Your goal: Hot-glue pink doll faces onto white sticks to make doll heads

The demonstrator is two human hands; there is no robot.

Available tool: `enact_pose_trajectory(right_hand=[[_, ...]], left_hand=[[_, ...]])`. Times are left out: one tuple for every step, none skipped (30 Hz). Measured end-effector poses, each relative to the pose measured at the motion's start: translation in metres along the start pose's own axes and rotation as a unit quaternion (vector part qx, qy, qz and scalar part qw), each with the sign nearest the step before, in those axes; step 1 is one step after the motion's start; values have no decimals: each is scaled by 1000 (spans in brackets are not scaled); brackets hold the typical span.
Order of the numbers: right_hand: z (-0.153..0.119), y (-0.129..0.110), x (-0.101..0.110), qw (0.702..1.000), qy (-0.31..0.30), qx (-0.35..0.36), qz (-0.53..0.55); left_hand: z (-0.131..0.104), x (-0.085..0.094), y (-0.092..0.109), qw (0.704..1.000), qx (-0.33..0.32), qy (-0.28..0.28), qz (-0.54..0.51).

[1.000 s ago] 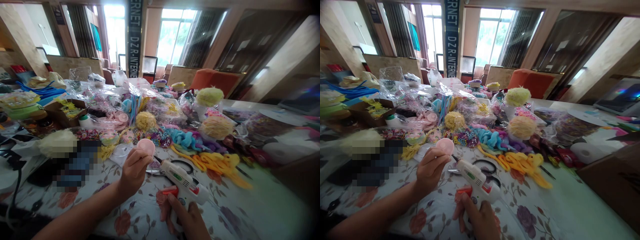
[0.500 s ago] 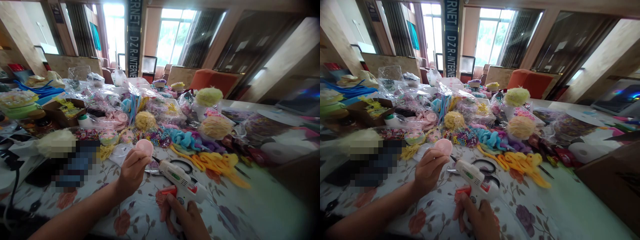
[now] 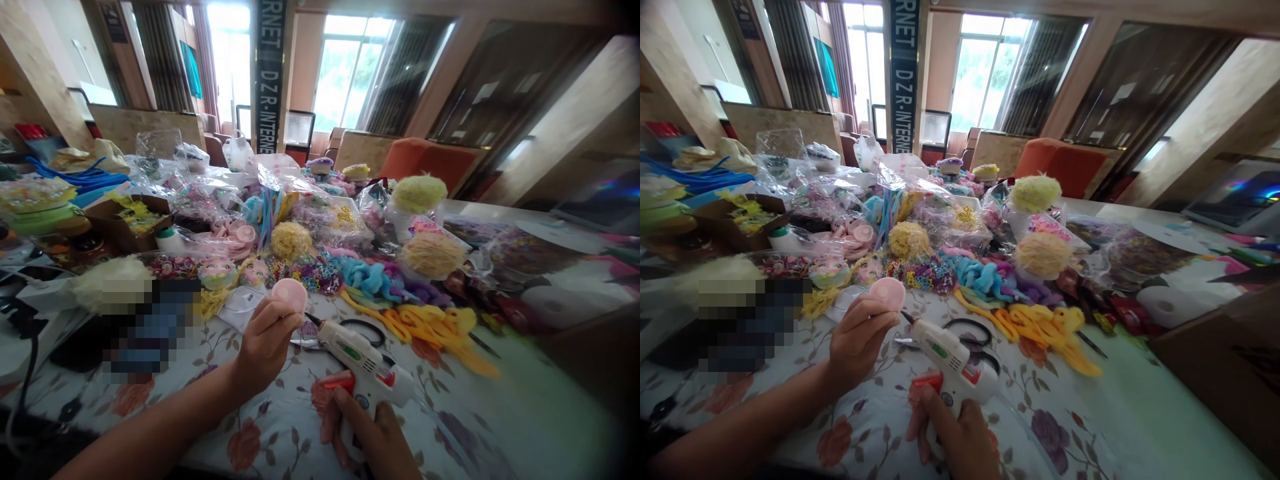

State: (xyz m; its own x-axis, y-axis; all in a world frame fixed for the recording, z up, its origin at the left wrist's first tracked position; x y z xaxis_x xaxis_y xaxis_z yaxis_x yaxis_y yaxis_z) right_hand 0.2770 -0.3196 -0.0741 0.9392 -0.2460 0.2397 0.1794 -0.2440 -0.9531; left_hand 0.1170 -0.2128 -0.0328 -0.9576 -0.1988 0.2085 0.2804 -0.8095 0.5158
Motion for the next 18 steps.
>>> enact_pose_trajectory(right_hand=[[0,-1,0,1000,1,-5,-6],[0,-3,0,1000,3,-10,-12],[0,-4,1,1000,6,-13,-18],[-1,-5,2,1000,11,-15,-25],[-1,-6,3,999,16,-17,-32],[0,-7,4,999,23,-21,-38],[0,-7,5,998,29,-25,-41],[0,-8,6,998,34,-29,-41],[0,-8,6,998,37,-32,-39],[0,-8,6,998,35,-34,-35],[-1,-8,6,998,33,-35,-31],[-1,-8,5,998,32,-37,-30],[-1,-8,4,998,35,-39,-31],[-2,-9,4,998,40,-41,-34],[-2,-10,3,997,44,-41,-37],[-3,-11,3,997,48,-38,-40],[-3,-12,2,997,49,-33,-43],[-3,-14,1,998,47,-29,-44]], left_hand=[[0,0,0,1000,0,0,0],[0,0,0,1000,-1,0,-1],[0,1,0,1000,0,0,-2],[0,1,0,1000,0,0,-3],[0,1,0,1000,2,-1,-2],[0,1,0,1000,3,-1,-2],[0,1,0,1000,5,0,-1],[0,1,0,1000,6,0,-1],[0,1,0,1000,7,0,-1],[0,1,0,1000,7,0,-1],[0,1,0,1000,7,-1,0],[0,1,0,1000,7,-2,0],[0,1,0,1000,7,-3,-1],[0,1,1,1000,6,-4,-2],[0,1,1,1000,4,-4,-3],[0,1,1,1000,3,-3,-4],[0,1,0,1000,1,-4,-3],[0,1,0,1000,1,-3,-2]])
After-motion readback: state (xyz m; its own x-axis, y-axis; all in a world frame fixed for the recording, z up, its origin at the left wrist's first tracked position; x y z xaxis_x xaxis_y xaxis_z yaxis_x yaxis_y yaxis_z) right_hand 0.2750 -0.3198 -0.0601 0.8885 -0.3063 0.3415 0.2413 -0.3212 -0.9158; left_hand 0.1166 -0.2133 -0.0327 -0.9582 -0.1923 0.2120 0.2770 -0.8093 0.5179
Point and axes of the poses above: each hand's wrist, its own z-axis towards the middle knuckle, its own x-axis out of the back of the hand, y = z × x, the point moved 2 cm from there along z, towards the middle knuckle, and after that the axes turned 14 degrees about x, right-handed, at the moved point
